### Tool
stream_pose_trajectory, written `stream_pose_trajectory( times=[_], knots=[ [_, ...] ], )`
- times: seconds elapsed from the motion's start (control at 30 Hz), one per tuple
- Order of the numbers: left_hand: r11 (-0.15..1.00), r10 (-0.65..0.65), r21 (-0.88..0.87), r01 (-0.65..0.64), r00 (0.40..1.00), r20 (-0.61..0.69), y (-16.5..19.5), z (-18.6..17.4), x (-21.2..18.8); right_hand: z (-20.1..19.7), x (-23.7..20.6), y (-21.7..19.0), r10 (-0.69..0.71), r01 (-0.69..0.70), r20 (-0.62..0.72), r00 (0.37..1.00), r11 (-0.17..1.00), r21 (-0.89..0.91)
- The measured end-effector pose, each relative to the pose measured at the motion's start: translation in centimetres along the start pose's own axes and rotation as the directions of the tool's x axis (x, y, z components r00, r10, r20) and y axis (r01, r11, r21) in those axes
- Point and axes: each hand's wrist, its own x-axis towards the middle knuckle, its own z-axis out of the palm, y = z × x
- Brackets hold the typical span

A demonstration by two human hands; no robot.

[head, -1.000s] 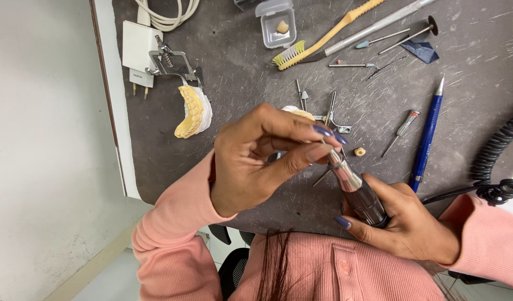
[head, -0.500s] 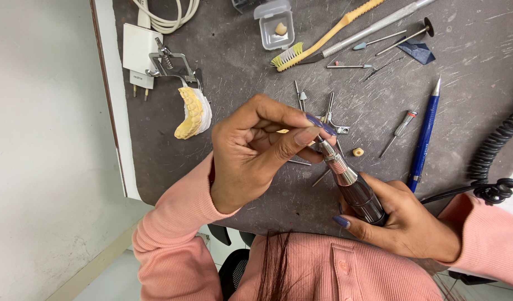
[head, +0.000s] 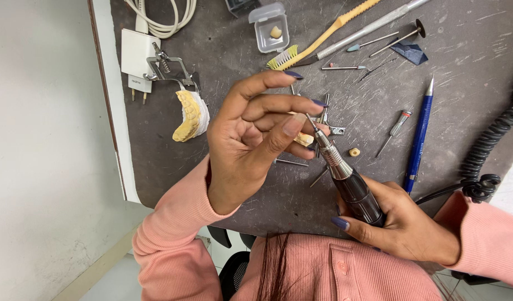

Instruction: The person holds a small dental crown/tooth-shaped prosthesis in one hand and grinds and shapes it with a rotary handpiece fitted with different burrs, periodically swapping burrs, repositioning the piece, and checking it against the plaster dental model on the bench.

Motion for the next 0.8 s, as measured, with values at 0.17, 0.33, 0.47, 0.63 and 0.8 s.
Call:
stream_pose_trajectory(
  times=[0.17,0.33,0.47,0.63,0.8],
  knots=[
    [0.997,0.006,0.082,-0.005,1.000,-0.009,-0.1,0.3,-0.4,-0.1,-0.1,-0.5,0.031,-0.032,0.010,0.999,0.999,0.036],
    [0.991,0.003,0.133,0.005,0.998,-0.061,-0.4,0.4,-0.8,0.1,0.0,-0.7,0.000,-0.001,0.016,1.000,1.000,0.018],
    [0.990,-0.038,0.132,0.049,0.996,-0.086,-0.3,0.1,-0.9,0.2,-0.1,-0.5,-0.021,0.021,0.023,1.000,1.000,-0.008],
    [0.988,-0.027,0.146,0.040,0.995,-0.093,-0.5,0.1,-1.0,0.3,-0.1,-0.8,0.013,-0.013,0.018,1.000,1.000,0.003],
    [0.987,-0.040,0.152,0.053,0.995,-0.086,-0.4,0.0,-1.0,0.4,0.0,-0.9,0.022,-0.022,0.026,0.999,1.000,0.014]
  ],
)
